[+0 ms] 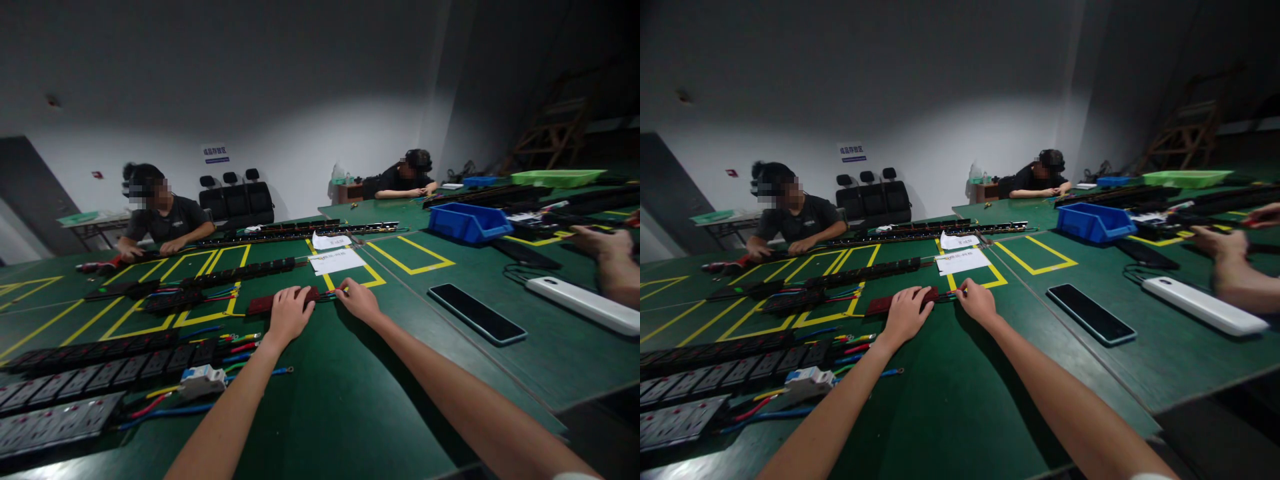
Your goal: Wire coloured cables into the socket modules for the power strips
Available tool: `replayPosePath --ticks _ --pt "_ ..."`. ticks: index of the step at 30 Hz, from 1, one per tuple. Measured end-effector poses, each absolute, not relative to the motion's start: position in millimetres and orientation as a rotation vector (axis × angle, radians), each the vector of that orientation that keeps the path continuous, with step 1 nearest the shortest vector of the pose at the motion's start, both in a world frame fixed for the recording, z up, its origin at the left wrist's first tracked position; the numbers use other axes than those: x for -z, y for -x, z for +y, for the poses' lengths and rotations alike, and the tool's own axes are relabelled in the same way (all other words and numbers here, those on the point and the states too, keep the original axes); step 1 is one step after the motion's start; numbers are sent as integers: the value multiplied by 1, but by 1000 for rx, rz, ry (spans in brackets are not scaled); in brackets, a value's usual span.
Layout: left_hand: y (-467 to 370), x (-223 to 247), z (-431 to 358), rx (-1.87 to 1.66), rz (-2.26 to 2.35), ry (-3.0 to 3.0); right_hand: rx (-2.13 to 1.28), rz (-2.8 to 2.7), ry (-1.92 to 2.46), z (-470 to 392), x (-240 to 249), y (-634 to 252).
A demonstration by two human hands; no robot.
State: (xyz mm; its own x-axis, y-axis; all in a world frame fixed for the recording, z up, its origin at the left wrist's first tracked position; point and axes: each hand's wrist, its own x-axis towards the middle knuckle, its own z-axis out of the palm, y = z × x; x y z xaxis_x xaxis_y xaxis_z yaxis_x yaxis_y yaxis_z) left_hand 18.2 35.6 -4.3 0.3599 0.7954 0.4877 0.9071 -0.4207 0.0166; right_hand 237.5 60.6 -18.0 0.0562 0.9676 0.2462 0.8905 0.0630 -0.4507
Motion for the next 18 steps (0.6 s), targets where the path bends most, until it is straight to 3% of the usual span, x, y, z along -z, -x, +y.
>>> replayPosePath --ticks 18 --pt "-17 4 36 626 -1522 2382 -211 -1867 1872 59 14 -236"
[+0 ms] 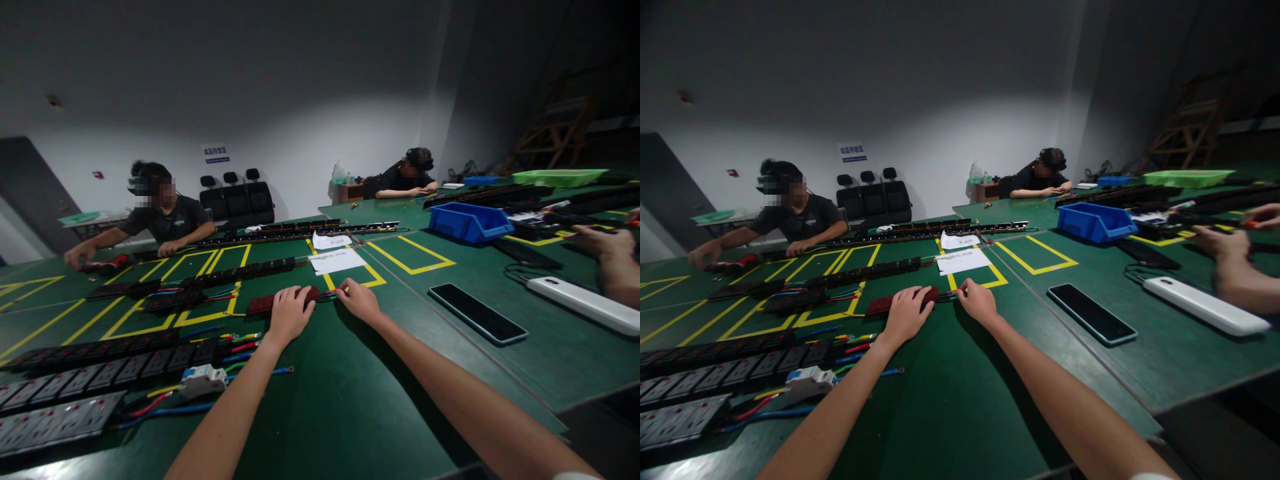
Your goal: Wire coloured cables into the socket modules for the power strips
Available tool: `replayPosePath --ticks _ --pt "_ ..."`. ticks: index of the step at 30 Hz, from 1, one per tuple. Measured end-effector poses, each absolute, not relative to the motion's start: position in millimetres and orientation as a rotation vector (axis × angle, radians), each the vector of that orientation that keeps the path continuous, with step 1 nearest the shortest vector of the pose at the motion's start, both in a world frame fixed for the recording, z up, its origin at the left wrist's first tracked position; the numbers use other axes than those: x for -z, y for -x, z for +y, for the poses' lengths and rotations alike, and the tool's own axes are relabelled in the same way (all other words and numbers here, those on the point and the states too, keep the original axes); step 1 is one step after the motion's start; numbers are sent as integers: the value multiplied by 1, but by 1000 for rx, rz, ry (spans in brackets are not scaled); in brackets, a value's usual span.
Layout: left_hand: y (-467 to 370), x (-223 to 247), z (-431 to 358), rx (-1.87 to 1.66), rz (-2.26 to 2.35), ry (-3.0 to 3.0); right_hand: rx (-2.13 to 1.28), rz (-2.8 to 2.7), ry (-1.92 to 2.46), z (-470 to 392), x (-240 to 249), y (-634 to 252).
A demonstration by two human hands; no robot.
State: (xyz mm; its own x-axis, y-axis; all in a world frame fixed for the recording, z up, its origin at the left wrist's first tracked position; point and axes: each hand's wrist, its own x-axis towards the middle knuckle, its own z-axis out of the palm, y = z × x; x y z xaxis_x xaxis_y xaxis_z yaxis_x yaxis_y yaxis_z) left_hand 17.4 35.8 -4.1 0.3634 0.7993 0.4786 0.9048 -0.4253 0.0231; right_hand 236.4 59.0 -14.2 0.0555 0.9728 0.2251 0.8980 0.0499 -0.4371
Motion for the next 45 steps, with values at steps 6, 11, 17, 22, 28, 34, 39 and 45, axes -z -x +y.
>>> replayPosePath --ticks 6,11,17,22,28,34,39,45 --pt "-18 3 35 626 -1509 2366 -204 -1869 1865 58 14 -236" --pt "-18 5 35 631 -1505 2365 -210 -1875 1875 59 14 -236" --pt "-18 3 35 625 -1507 2373 -189 -1884 1870 59 15 -236" --pt "-17 4 36 633 -1515 2376 -192 -1887 1861 59 15 -237" --pt "-17 5 37 630 -1514 2380 -207 -1880 1859 59 15 -237" --pt "-18 5 36 635 -1510 2365 -197 -1876 1857 60 16 -237" --pt "-18 4 35 624 -1520 2364 -182 -1881 1873 59 15 -236" --pt "-18 4 36 627 -1518 2371 -183 -1881 1868 59 16 -236"
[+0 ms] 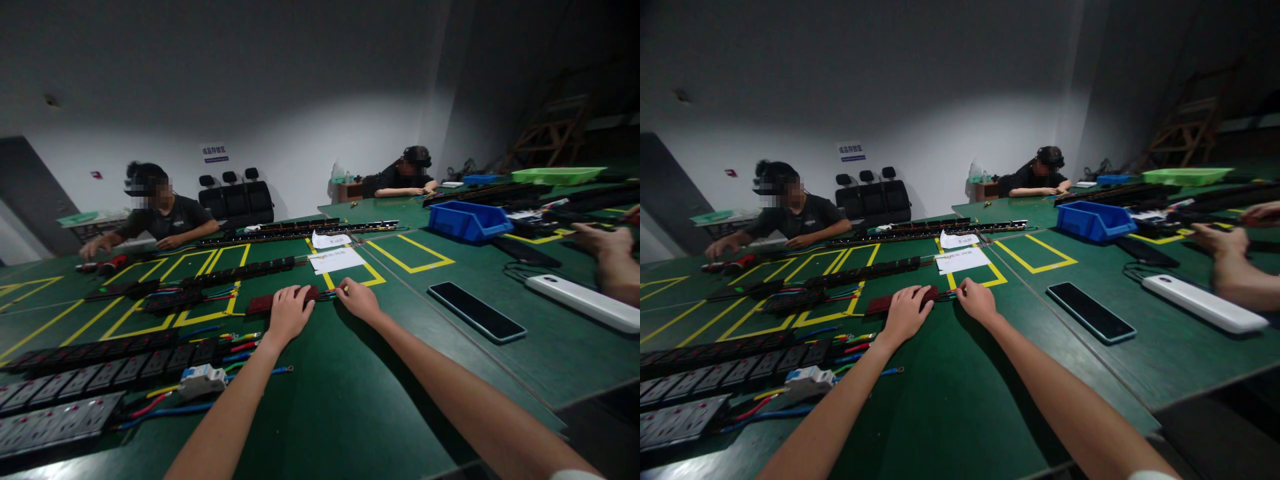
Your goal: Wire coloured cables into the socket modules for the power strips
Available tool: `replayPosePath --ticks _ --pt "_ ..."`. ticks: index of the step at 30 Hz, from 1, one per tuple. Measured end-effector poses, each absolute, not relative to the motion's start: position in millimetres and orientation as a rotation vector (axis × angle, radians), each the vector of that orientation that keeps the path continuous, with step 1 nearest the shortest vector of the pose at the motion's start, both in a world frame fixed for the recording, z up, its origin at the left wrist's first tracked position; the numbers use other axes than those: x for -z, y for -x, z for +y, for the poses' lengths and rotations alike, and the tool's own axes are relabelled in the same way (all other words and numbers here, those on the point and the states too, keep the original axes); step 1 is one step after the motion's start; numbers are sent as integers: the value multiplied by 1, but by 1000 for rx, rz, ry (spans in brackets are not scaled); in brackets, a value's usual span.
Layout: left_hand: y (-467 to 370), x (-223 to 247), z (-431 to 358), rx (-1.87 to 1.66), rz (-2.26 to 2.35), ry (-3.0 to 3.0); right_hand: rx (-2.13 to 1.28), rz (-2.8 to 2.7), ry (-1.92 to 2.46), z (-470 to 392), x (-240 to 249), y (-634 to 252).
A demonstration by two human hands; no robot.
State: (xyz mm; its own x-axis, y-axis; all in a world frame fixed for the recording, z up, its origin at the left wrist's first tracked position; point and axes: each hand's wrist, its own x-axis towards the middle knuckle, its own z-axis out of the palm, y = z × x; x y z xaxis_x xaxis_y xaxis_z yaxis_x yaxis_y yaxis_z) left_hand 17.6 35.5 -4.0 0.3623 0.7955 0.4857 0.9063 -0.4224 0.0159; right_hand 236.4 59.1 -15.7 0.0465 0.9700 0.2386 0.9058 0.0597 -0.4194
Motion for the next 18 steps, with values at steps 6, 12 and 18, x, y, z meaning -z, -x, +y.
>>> replayPosePath --ticks 6,12,18 --pt "-17 4 36 619 -1516 2374 -240 -1849 1837 60 15 -237" --pt "-17 5 37 621 -1523 2380 -293 -1764 1756 60 15 -238" --pt "-17 5 36 626 -1516 2371 -105 -1743 1742 62 23 -237"
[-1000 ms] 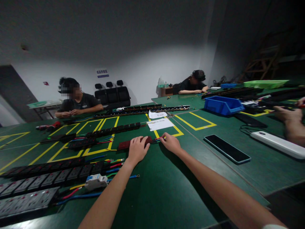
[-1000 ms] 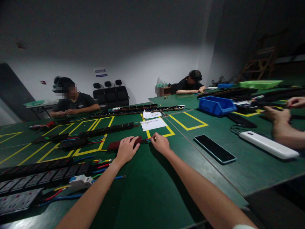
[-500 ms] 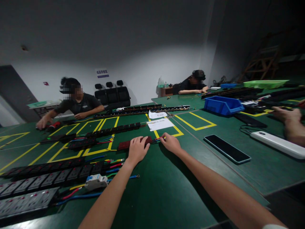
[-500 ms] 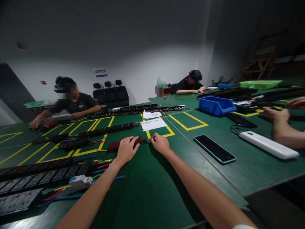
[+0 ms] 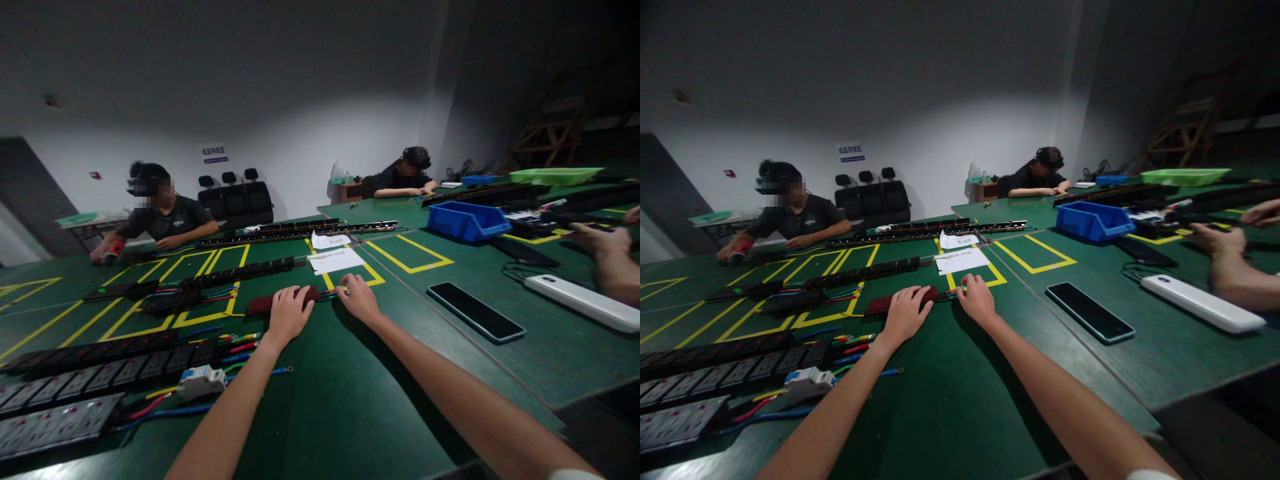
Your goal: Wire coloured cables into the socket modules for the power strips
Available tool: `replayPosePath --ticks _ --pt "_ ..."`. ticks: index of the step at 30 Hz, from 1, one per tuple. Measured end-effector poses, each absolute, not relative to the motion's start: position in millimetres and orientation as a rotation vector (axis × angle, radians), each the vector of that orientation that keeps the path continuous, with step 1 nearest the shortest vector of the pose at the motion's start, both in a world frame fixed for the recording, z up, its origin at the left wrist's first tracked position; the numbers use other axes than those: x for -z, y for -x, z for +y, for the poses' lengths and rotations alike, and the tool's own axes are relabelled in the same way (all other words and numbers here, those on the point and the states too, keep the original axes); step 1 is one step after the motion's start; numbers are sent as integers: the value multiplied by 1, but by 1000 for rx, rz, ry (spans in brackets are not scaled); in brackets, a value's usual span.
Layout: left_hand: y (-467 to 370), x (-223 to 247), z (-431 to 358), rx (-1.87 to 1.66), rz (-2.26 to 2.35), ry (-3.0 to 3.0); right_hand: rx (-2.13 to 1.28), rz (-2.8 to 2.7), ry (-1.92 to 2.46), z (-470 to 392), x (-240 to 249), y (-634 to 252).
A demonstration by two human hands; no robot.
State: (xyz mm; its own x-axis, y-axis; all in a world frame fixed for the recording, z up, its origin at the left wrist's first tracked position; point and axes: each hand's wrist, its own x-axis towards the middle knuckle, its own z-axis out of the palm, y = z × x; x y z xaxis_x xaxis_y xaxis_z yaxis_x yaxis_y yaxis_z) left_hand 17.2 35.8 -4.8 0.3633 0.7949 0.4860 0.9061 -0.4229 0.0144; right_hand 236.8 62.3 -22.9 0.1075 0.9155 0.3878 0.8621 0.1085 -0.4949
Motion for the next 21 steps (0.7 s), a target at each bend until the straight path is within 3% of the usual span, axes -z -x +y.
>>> replayPosePath --ticks 21 --pt "-19 0 32 664 -1382 2279 -387 -1444 1640 82 31 -251"
